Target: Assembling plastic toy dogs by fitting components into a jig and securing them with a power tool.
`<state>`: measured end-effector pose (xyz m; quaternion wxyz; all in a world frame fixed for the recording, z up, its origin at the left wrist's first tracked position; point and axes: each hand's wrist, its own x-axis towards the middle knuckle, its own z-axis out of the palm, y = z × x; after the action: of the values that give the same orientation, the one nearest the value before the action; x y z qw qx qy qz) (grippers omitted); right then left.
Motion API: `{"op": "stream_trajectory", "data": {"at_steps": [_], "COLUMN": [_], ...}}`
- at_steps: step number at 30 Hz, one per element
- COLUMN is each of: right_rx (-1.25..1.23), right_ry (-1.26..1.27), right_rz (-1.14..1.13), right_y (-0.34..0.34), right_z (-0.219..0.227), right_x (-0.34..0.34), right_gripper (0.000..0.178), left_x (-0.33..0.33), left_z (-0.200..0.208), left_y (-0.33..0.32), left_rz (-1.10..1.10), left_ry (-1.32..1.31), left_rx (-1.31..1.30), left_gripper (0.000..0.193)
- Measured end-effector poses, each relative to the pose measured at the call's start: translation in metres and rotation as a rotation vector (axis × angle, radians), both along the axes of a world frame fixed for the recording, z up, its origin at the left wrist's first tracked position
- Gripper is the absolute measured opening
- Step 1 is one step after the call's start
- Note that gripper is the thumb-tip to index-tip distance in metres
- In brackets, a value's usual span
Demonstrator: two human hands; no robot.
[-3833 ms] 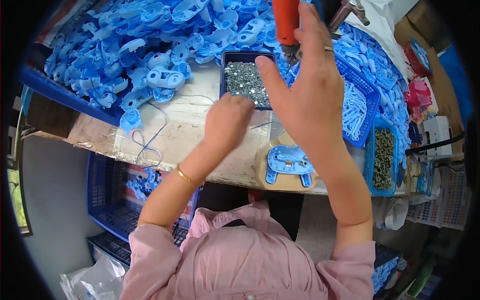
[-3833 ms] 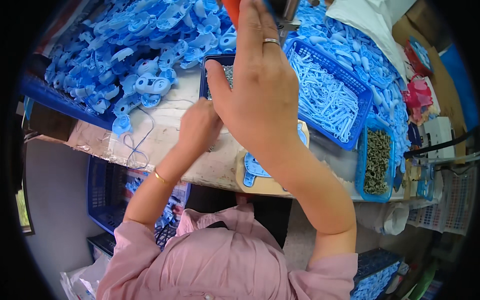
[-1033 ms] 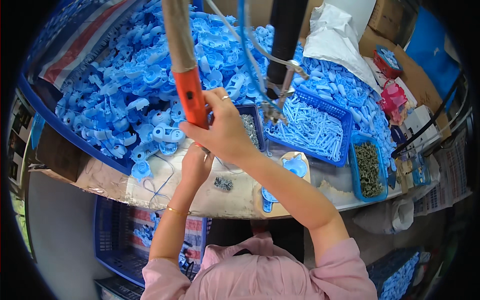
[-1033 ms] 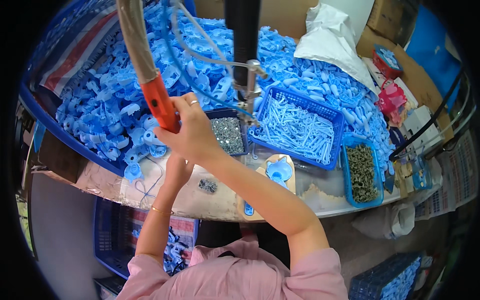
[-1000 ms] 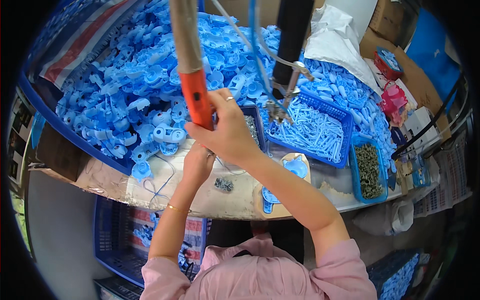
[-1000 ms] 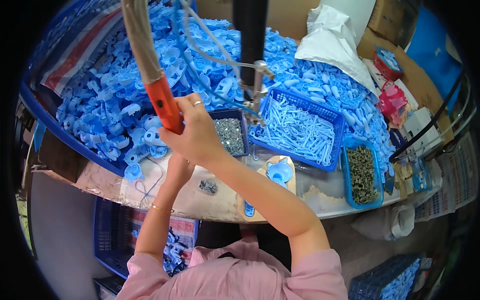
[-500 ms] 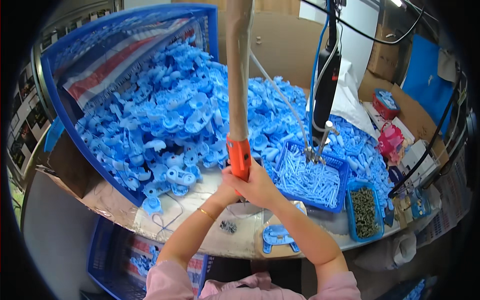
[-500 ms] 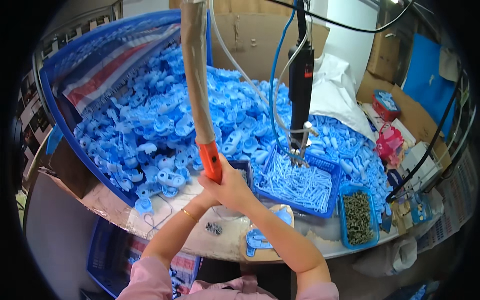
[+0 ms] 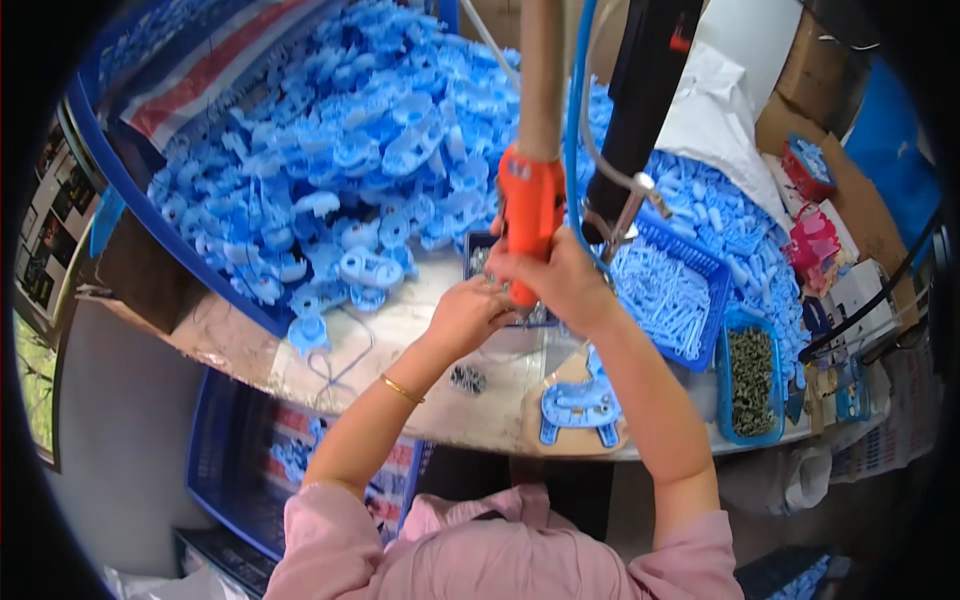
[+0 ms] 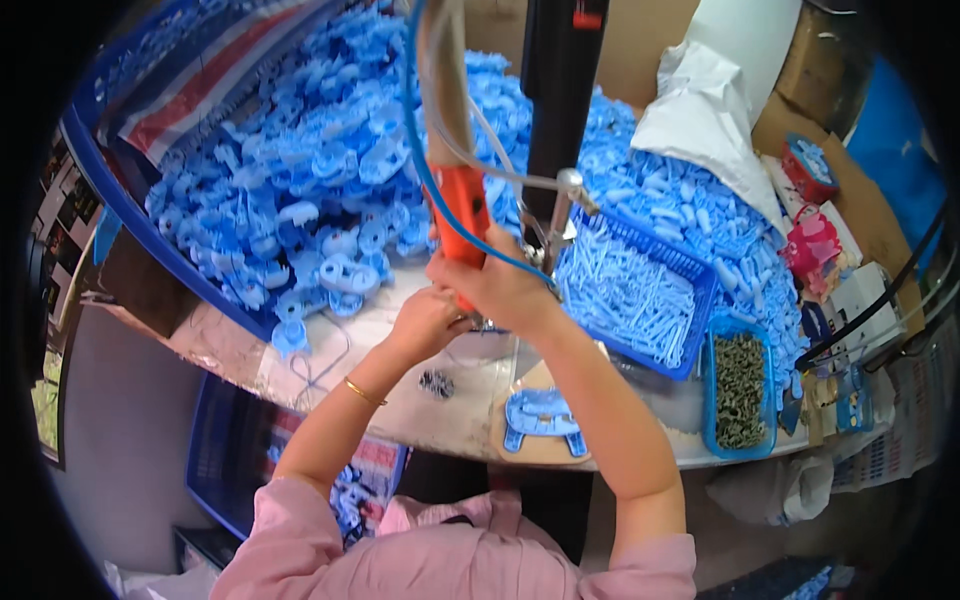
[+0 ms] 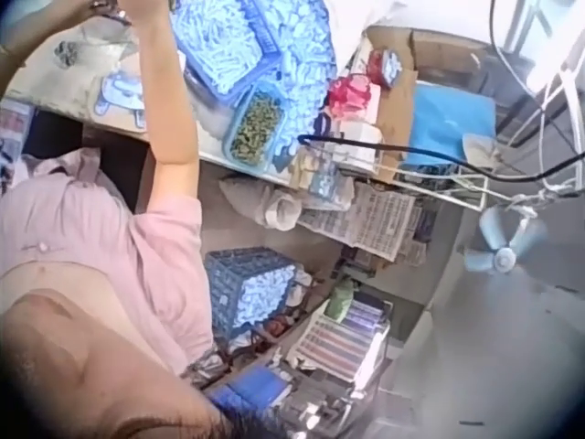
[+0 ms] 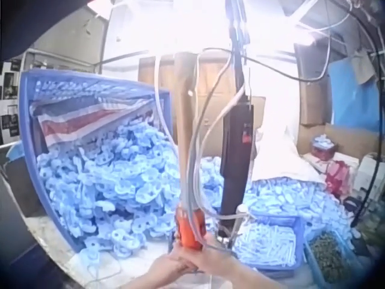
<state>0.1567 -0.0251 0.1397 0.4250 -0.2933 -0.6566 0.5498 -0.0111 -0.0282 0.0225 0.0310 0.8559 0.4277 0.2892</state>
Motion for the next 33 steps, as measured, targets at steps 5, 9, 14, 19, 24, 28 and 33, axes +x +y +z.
{"op": "stream_trajectory", "data": {"at_steps": [5, 9, 14, 19, 24, 28, 33], "right_rx": [-0.007, -0.059, -0.01, 0.016, -0.016, -0.035, -0.033], "right_ry": [0.131, 0.186, 0.186, 0.171, 0.179, 0.158, 0.094], "right_rz": [-0.054, -0.103, -0.156, -0.182, -0.158, -0.133, -0.15], "right_y": [-0.016, -0.033, -0.045, -0.047, -0.052, -0.054, -0.061], "right_z": [-0.007, -0.011, -0.02, -0.029, -0.032, -0.038, -0.051], "right_x": [-0.006, -0.002, 0.001, 0.008, 0.014, 0.021, 0.032], "right_gripper": [0.03, 0.027, 0.024, 0.024, 0.024, 0.024, 0.026], "left_x": [0.006, 0.016, 0.026, 0.032, 0.041, 0.047, 0.049], "left_z": [-0.02, -0.011, -0.019, -0.024, -0.029, -0.023, -0.023], "left_y": [-0.034, -0.055, -0.062, -0.066, -0.072, -0.081, -0.093], "left_rz": [-0.008, -0.004, -0.044, -0.069, -0.07, -0.054, -0.014], "left_ry": [-0.25, -0.329, -0.31, -0.311, -0.313, -0.256, -0.197], "left_rx": [-0.106, -0.174, 0.001, -0.004, -0.025, -0.034, -0.152], "left_gripper": [0.014, 0.019, 0.023, 0.021, 0.02, 0.02, 0.032]}}
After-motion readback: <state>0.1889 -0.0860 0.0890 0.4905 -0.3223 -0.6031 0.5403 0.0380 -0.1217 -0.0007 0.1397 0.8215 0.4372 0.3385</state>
